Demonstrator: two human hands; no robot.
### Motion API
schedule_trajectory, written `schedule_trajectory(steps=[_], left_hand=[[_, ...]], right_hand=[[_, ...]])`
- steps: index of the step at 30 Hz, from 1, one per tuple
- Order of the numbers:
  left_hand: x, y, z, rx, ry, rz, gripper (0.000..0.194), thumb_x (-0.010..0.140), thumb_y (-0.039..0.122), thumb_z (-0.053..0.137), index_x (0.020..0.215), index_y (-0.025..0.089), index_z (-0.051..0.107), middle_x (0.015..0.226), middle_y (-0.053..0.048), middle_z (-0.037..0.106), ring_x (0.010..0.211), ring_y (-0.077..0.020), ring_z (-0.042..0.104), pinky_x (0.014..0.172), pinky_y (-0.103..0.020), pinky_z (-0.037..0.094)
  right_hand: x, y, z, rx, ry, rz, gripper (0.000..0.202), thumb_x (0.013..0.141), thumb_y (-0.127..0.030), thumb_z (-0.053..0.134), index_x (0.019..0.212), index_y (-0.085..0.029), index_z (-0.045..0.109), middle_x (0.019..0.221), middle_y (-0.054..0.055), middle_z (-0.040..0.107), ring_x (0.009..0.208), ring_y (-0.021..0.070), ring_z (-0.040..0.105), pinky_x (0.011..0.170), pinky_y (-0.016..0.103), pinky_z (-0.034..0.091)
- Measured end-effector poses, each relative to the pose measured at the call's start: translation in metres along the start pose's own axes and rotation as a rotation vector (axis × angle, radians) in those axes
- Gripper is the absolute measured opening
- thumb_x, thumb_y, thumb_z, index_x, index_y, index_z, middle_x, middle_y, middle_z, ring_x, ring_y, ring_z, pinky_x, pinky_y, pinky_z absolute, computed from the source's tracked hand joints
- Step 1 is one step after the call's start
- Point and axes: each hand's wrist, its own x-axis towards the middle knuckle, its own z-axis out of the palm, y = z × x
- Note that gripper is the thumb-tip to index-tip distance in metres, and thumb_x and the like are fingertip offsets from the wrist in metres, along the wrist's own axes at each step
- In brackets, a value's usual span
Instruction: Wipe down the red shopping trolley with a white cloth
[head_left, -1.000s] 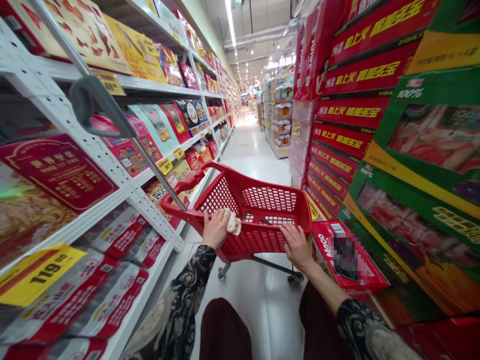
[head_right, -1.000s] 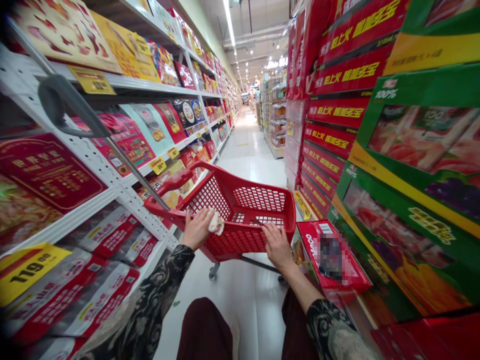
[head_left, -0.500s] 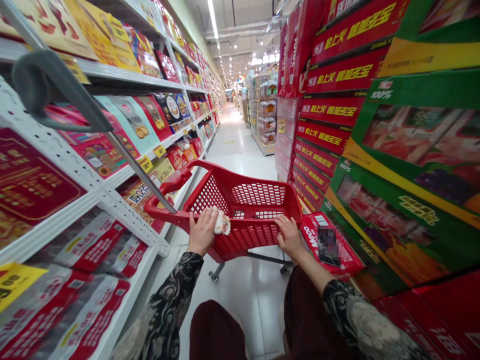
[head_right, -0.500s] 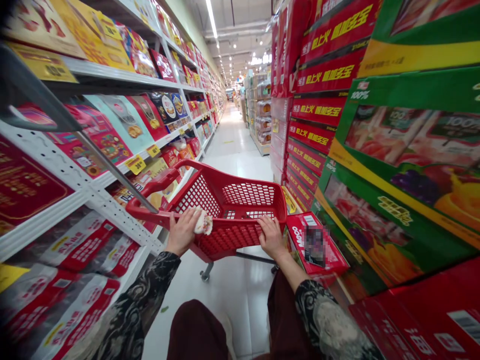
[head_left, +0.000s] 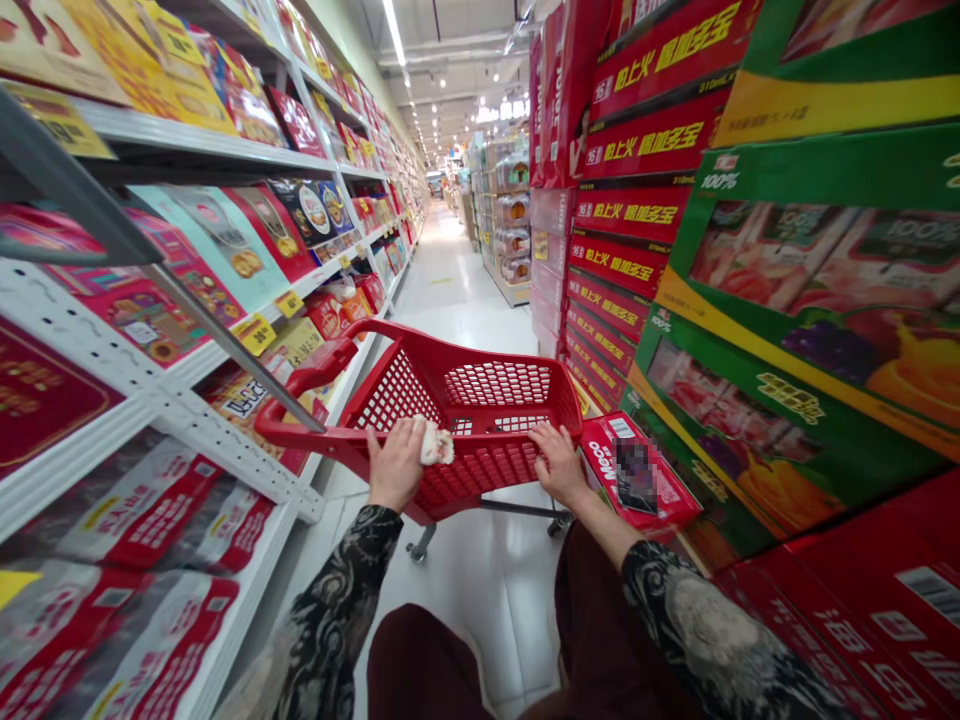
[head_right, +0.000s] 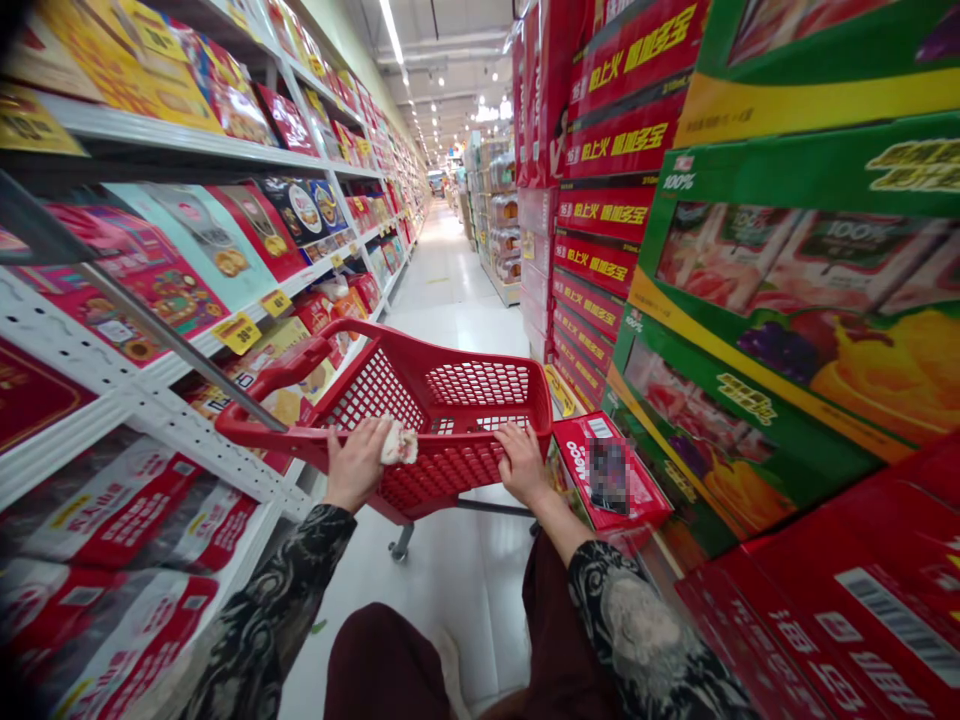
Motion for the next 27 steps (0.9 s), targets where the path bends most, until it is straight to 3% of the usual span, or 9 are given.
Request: schedule_trajectory(steps=[3, 9, 11, 17, 19, 22, 27], left_hand=[[0.003, 0.015, 0.004, -0.03, -0.024, 0.059, 0.052, 0.076, 0.011, 0.033, 0.127, 0.019, 0.045, 0.131, -0.011, 0.048, 0.123, -0.0236, 0.04, 0.106, -0.057, 0.001], [0.001, -0.017, -0.006, 0.022, 0.094, -0.127, 0.057, 0.074, 0.011, 0.035, 0.13, 0.017, 0.04, 0.134, -0.013, 0.045, 0.124, -0.0253, 0.039, 0.105, -0.059, -0.001], [0.0, -0.016, -0.005, 0.016, 0.071, -0.12, 0.056, 0.074, 0.012, 0.035, 0.129, 0.018, 0.041, 0.132, -0.012, 0.047, 0.123, -0.0255, 0.039, 0.105, -0.059, 0.001], [0.002, 0.039, 0.014, -0.047, -0.015, 0.02, 0.052, 0.077, 0.012, 0.032, 0.127, 0.02, 0.044, 0.133, -0.009, 0.047, 0.124, -0.0239, 0.039, 0.106, -0.057, 0.004], [0.003, 0.047, 0.016, -0.065, -0.025, 0.043, 0.053, 0.077, 0.011, 0.032, 0.128, 0.021, 0.043, 0.133, -0.009, 0.046, 0.124, -0.0233, 0.039, 0.106, -0.057, 0.004], [0.003, 0.035, 0.011, -0.066, -0.018, 0.026, 0.055, 0.076, 0.011, 0.033, 0.129, 0.021, 0.042, 0.135, -0.008, 0.044, 0.125, -0.0232, 0.037, 0.106, -0.058, 0.002], [-0.002, -0.005, 0.001, 0.007, 0.094, -0.17, 0.054, 0.076, 0.013, 0.034, 0.129, 0.017, 0.041, 0.137, -0.011, 0.041, 0.127, -0.0241, 0.034, 0.105, -0.059, 0.001]], right_hand=[[-0.001, 0.001, -0.001, -0.008, -0.022, -0.014, 0.049, 0.069, -0.008, 0.041, 0.116, -0.016, 0.053, 0.122, 0.01, 0.055, 0.12, 0.0223, 0.043, 0.104, 0.048, 0.023], [-0.003, 0.002, 0.0, -0.004, -0.013, -0.012, 0.051, 0.068, -0.008, 0.041, 0.117, -0.017, 0.053, 0.122, 0.009, 0.055, 0.121, 0.0214, 0.042, 0.105, 0.048, 0.022], [-0.003, 0.001, 0.001, -0.004, 0.003, -0.005, 0.05, 0.068, -0.008, 0.041, 0.116, -0.017, 0.053, 0.121, 0.009, 0.056, 0.12, 0.0214, 0.043, 0.105, 0.048, 0.022], [-0.003, 0.001, 0.003, -0.01, 0.014, -0.023, 0.05, 0.068, -0.008, 0.041, 0.116, -0.016, 0.053, 0.121, 0.01, 0.056, 0.121, 0.0219, 0.042, 0.105, 0.047, 0.022], [-0.003, 0.002, 0.002, -0.019, 0.005, -0.036, 0.051, 0.068, -0.007, 0.041, 0.117, -0.016, 0.053, 0.122, 0.01, 0.055, 0.122, 0.0214, 0.042, 0.105, 0.047, 0.022], [-0.003, 0.005, 0.001, -0.03, -0.016, -0.043, 0.052, 0.069, -0.006, 0.04, 0.117, -0.017, 0.053, 0.123, 0.009, 0.055, 0.122, 0.0209, 0.041, 0.105, 0.046, 0.022], [-0.003, 0.003, 0.002, -0.019, -0.006, -0.029, 0.049, 0.071, -0.006, 0.04, 0.117, -0.016, 0.053, 0.123, 0.008, 0.055, 0.122, 0.0212, 0.041, 0.105, 0.046, 0.022]])
